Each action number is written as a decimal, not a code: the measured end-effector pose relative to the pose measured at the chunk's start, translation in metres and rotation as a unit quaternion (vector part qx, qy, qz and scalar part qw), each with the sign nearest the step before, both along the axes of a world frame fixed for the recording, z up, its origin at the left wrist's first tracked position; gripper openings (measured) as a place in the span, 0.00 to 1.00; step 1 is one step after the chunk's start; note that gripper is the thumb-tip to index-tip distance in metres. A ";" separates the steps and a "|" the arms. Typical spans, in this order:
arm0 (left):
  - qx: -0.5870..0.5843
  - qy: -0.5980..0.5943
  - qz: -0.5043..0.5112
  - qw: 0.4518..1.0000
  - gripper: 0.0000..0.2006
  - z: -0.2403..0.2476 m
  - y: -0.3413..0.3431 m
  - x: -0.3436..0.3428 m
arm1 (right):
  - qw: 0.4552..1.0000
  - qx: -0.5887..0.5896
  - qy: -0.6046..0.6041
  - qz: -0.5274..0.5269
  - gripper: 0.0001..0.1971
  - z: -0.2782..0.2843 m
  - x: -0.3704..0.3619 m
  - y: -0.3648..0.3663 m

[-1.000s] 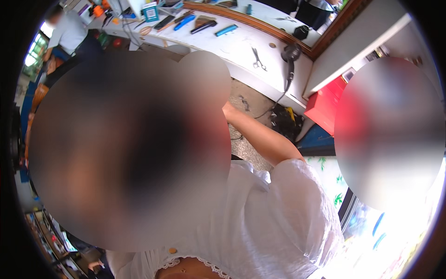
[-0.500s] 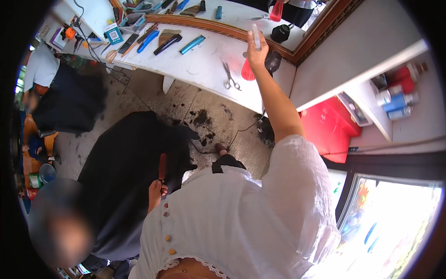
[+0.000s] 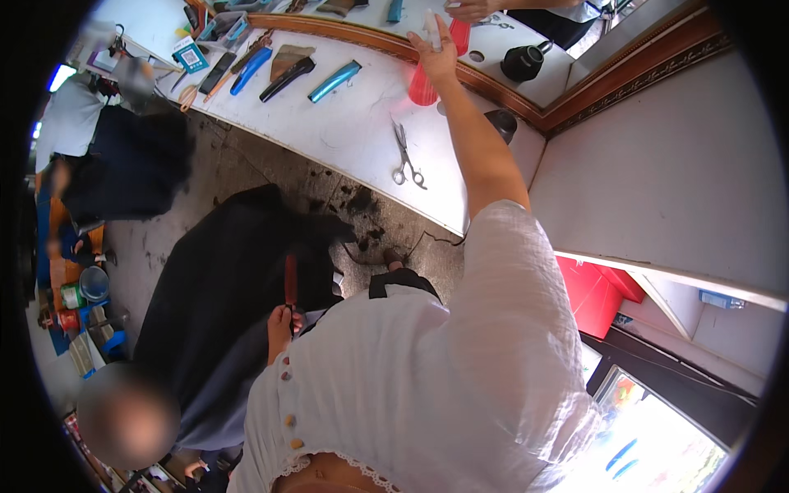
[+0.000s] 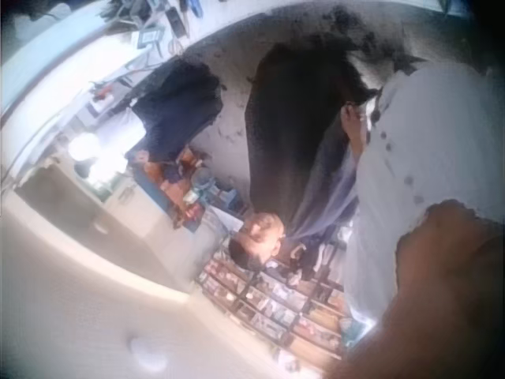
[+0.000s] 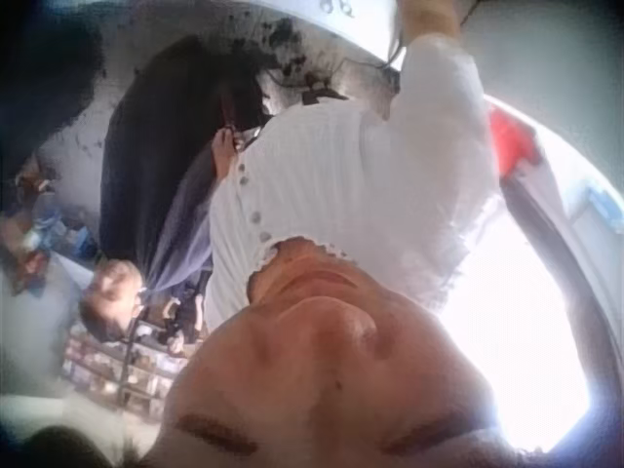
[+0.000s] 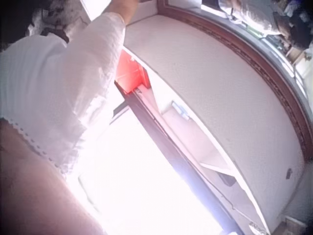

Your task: The person uses electric clippers to trim the sides and back of a seated client's head, then switches to a comb and scissors to refine the top and sides. They spray water on the hair and continue trimming with scissors, finishing with a hairdryer.

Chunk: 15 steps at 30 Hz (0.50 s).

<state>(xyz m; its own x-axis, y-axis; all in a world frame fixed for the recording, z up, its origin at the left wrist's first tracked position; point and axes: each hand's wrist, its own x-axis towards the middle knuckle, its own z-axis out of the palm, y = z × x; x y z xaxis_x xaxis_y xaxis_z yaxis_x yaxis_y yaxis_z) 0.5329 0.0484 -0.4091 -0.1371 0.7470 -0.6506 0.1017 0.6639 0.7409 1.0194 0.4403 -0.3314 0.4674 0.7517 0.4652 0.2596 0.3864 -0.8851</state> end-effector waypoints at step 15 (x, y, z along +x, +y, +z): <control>0.093 0.098 0.079 0.988 0.09 0.039 -0.057 0.035 | 0.778 -0.374 -0.504 0.028 0.15 -0.149 -0.031 -0.138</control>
